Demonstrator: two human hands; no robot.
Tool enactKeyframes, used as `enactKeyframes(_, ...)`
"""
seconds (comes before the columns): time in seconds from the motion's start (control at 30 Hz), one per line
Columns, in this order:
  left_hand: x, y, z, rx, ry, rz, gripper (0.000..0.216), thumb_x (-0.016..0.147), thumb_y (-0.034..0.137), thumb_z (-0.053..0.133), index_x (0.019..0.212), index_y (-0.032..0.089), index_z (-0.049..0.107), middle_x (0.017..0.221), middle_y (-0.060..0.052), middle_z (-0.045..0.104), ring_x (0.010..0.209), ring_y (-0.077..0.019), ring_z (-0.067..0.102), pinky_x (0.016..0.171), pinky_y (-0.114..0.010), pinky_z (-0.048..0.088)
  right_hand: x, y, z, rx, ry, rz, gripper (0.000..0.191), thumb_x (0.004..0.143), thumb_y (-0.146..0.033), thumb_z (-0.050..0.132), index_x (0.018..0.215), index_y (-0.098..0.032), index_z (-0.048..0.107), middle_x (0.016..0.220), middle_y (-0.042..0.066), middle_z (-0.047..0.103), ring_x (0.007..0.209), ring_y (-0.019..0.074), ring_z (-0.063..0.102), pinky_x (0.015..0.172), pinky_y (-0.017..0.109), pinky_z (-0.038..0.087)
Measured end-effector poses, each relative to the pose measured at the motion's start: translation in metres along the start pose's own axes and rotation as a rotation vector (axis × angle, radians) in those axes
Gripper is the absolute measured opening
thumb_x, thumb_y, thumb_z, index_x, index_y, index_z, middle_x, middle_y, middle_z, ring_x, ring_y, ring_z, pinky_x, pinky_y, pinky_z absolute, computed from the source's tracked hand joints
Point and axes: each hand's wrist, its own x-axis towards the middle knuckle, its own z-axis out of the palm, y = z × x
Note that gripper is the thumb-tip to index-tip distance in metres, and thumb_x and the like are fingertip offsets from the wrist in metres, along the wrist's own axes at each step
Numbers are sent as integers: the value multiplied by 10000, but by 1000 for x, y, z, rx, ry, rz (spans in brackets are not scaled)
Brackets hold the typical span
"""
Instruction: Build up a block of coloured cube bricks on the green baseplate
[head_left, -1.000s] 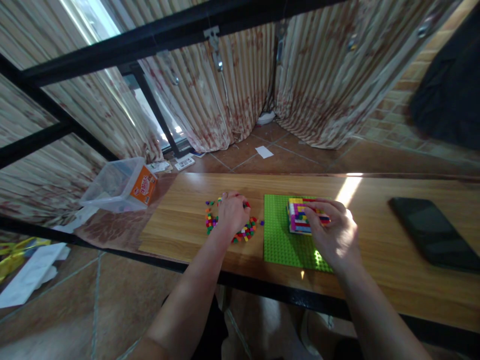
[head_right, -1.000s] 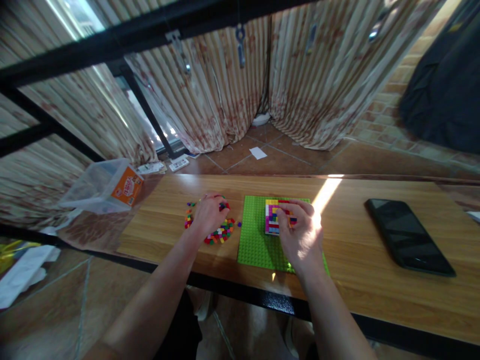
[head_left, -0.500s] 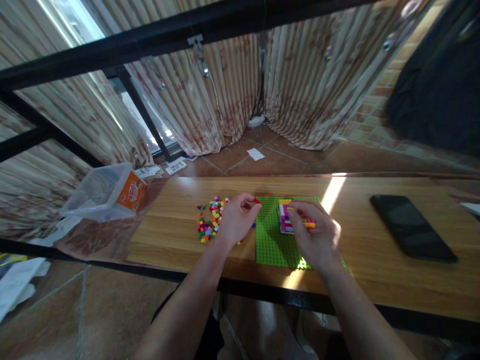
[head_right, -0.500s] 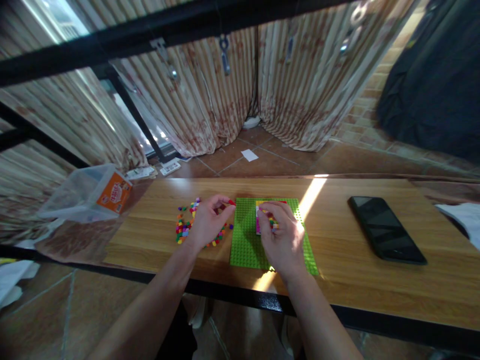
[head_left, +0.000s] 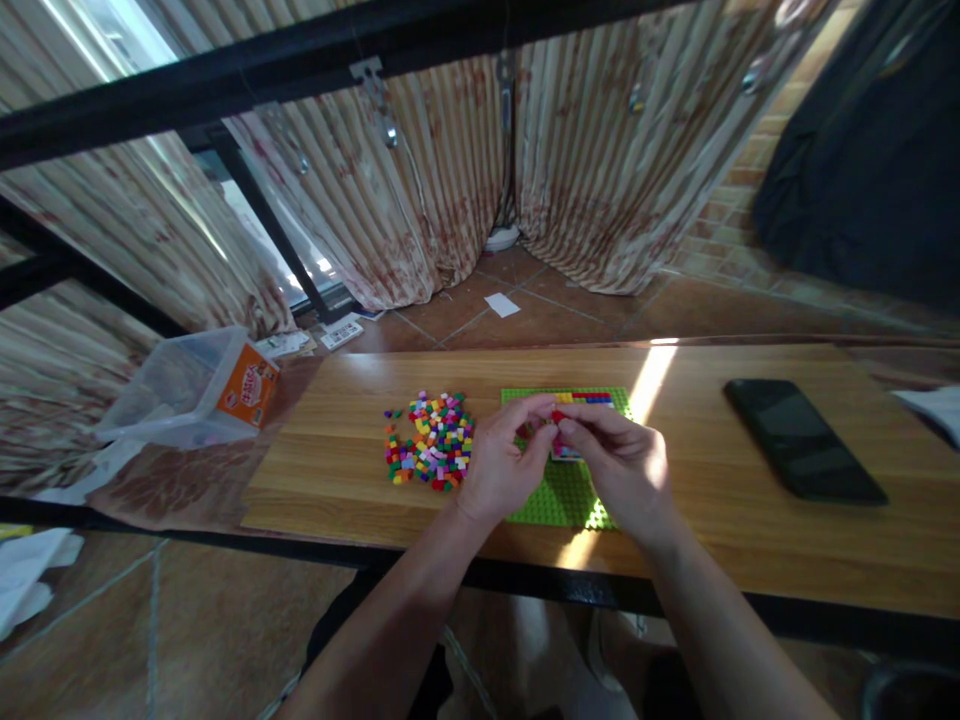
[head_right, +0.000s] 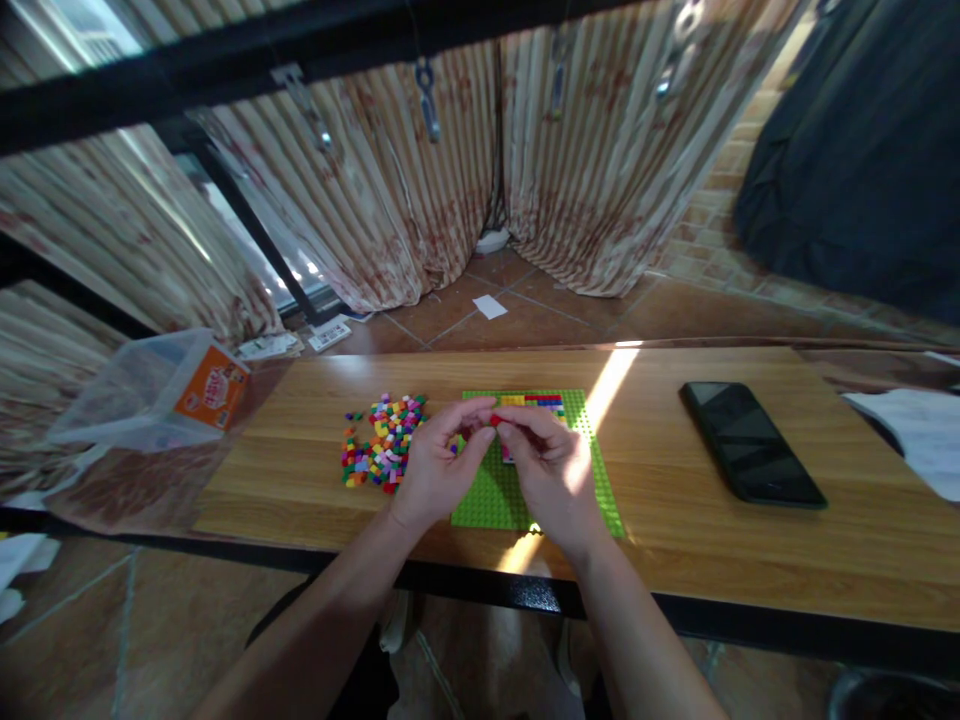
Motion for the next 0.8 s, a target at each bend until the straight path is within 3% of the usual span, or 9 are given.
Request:
enactKeyframes(0.2, 0, -1, 2, 15, 4, -11, 213, 917, 169, 598, 1093, 217, 708, 1003, -43, 758, 875, -153, 706, 812, -296, 592, -3, 1, -4, -295, -43, -145, 184, 911, -275, 619, 1029, -256, 758, 1033, 47, 747, 933, 182, 698, 851, 414, 591)
enactKeyframes(0.43, 0, 6, 3, 1, 63, 22, 145, 898, 132, 602, 962, 187, 719, 935, -40, 752, 826, -133, 689, 769, -263, 580, -5, 2, 0, -325, 14, -83, 174, 893, -298, 629, 996, -217, 744, 901, 37, 753, 749, 159, 700, 705, 357, 608)
enactKeyframes(0.8, -2, 7, 8, 10, 106, 0, 128, 865, 124, 624, 913, 194, 719, 886, -25, 750, 786, -132, 686, 760, -269, 583, -7, 2, -2, -372, 25, -156, 163, 911, -302, 618, 969, -235, 754, 911, 39, 764, 772, 174, 709, 735, 380, 599)
